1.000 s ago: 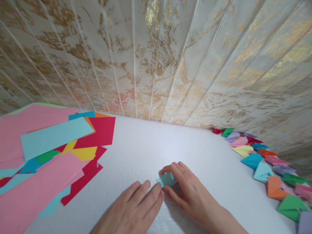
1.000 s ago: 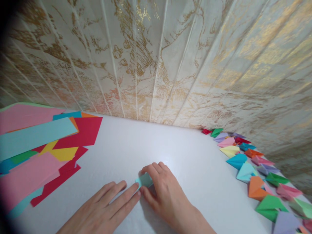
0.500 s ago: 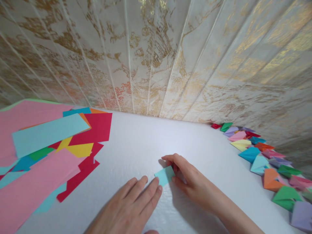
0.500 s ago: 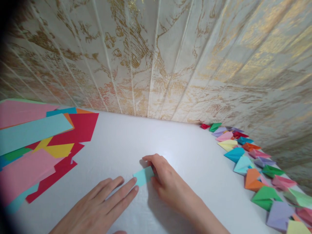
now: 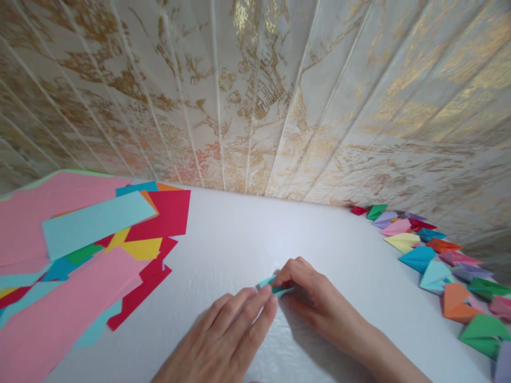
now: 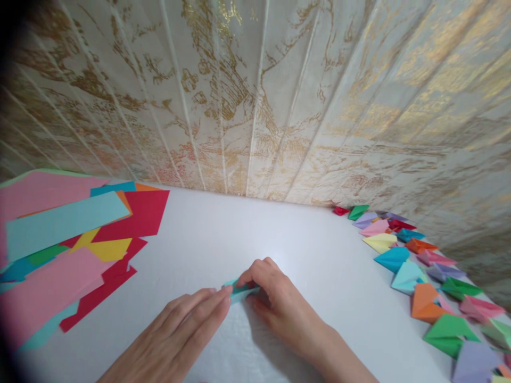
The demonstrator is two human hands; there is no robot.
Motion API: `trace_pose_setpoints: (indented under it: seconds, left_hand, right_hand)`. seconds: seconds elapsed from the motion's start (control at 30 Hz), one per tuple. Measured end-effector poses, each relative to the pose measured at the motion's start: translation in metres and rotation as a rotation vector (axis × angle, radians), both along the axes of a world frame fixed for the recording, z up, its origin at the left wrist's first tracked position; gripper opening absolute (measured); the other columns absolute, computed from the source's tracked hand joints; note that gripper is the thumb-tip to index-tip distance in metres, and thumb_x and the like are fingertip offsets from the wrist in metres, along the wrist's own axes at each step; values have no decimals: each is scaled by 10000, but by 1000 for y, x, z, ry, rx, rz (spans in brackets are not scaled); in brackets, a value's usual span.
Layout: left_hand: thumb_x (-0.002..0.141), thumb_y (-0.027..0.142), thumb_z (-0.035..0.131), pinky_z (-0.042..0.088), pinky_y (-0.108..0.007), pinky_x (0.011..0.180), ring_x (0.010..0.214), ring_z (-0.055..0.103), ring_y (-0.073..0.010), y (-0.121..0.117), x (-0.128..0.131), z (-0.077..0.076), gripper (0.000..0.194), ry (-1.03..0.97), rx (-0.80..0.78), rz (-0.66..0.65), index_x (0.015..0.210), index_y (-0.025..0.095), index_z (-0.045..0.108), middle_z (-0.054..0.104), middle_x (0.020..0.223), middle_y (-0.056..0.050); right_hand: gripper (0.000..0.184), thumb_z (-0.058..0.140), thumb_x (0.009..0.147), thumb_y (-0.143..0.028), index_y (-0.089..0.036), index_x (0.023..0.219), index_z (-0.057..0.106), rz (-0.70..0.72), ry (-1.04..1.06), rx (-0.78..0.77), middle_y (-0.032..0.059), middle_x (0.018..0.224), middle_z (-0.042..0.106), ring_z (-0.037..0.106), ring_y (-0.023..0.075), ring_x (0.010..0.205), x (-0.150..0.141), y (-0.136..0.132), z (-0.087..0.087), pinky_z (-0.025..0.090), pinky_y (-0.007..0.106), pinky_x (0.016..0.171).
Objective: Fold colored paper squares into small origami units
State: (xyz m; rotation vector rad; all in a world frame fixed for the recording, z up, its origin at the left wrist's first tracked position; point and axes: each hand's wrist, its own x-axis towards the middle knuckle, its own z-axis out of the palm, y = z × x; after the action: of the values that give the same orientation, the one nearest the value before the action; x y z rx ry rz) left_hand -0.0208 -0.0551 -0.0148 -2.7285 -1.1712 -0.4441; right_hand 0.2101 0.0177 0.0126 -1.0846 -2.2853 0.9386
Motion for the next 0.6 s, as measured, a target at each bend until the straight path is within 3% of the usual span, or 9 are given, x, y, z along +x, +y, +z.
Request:
trace_pose_setpoints:
  seconds: [0.13,0.3,0.43,0.6]
  left_hand:
    - [974,363,551,385,-351,1104,1355,429,-249,0,0,1,607,-25,-2,8,1497,101,387,528,1488,-102]
    - [921,489,628,426,-347,1050,1312,468,-261,6,-4,-2,609,-9,47,-56,1433,184,503,571,1447,-78]
    - [918,514,622,411,-346,1033,1289,476,-266,11,-4,-9,557,-1,103,-92,1373,198,566,586,1429,-74]
    - [957,417,530,391,-346,1034,1258,477,-253,10,-4,-29,445,-48,179,-101,1347,210,581,618,1382,-41]
  right_hand:
    - [357,462,752,102,-209,857,602,93,-52,224,31,870,622,535,207,889,-2,4,-6,444,324,780]
    - [333,507,801,73,-213,906,640,151,-218,383,40,941,667,532,214,921,2,2,4,437,344,830]
    - [324,547,830,10,-224,1016,672,139,-291,372,62,1031,670,537,230,940,6,-9,12,437,369,830]
    - [128,640,916,-118,-229,948,693,57,-151,244,44,947,671,542,219,897,11,-15,2,430,374,808]
